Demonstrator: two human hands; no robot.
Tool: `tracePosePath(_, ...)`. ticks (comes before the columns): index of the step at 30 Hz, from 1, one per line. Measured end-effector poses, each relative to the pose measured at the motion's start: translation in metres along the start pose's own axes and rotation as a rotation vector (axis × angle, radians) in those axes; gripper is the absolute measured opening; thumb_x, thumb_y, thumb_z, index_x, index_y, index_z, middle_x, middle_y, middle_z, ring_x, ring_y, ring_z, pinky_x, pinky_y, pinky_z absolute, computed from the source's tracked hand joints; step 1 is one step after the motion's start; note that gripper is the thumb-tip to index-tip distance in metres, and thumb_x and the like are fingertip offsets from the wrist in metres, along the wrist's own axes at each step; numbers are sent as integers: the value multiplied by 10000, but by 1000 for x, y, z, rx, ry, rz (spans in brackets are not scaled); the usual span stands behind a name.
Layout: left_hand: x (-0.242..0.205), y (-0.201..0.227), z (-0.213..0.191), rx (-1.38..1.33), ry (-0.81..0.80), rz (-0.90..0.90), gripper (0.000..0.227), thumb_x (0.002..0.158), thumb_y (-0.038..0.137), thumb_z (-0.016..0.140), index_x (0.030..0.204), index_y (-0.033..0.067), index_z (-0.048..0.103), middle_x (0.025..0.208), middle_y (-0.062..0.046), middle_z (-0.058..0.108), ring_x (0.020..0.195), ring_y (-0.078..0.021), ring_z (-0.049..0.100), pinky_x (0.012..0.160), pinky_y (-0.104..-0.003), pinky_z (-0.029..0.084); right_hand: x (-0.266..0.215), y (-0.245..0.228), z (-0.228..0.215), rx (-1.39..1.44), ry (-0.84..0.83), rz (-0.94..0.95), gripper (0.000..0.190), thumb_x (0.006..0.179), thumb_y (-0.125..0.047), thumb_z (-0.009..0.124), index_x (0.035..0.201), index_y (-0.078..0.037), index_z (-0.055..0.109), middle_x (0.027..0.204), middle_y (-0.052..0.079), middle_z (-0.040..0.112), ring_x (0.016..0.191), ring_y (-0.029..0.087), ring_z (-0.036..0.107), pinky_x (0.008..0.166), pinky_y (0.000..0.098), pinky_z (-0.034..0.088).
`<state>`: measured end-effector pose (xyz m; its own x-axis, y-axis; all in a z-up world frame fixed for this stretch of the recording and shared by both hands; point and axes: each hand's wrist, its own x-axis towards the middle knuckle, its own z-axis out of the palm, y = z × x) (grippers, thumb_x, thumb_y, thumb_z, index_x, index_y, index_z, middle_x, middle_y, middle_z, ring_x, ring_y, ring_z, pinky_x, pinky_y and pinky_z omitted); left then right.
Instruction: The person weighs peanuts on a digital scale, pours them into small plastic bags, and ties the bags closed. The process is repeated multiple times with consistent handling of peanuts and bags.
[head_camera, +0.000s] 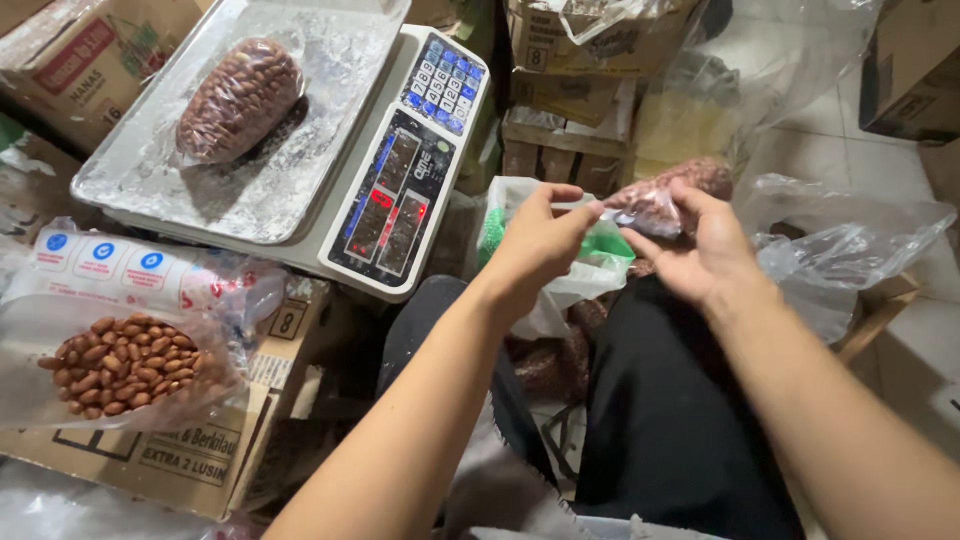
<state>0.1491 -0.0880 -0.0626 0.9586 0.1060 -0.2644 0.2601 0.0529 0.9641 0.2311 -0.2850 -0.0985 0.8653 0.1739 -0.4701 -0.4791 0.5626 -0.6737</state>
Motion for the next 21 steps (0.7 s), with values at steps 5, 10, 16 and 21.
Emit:
tracePosePath(5,-10,-7,1,42,4,-26,485,881,318,681,1291,75,597,1100,-65,702,788,-108,619,639,-270,522,45,-20,-56,-133,295,129,588,955,-147,622,1472,-24,369,1543,265,340,1483,409,355,1162,586,415)
tracePosePath(10,-13,-16,-2,-4,-43,-38,398,902,270,673,1229,43,650,948,-67,689,692,-97,567,570,-265,471,52,-15,-81,-175,327,107,586,959,-143,594,1504,-40,406,1545,246,356,1466,399,375,1150,559,438)
tracePosePath(16,-21,-16,-5,-49,-74,-6,362,912,264,672,1195,38,665,919,-46,685,692,-91,574,575,-259,474,34,-9,-57,-228,276,70,478,949,-178,617,1403,-69,515,1433,168,484,1338,303,505,1098,497,483)
tracePosePath(21,-37,-5,-17,-1,-13,34,343,891,271,672,1160,57,687,959,-54,727,736,-99,623,604,-268,506,10,-6,-24,-293,209,61,396,939,-203,663,1310,-118,556,1251,108,559,1148,240,555,998,430,521)
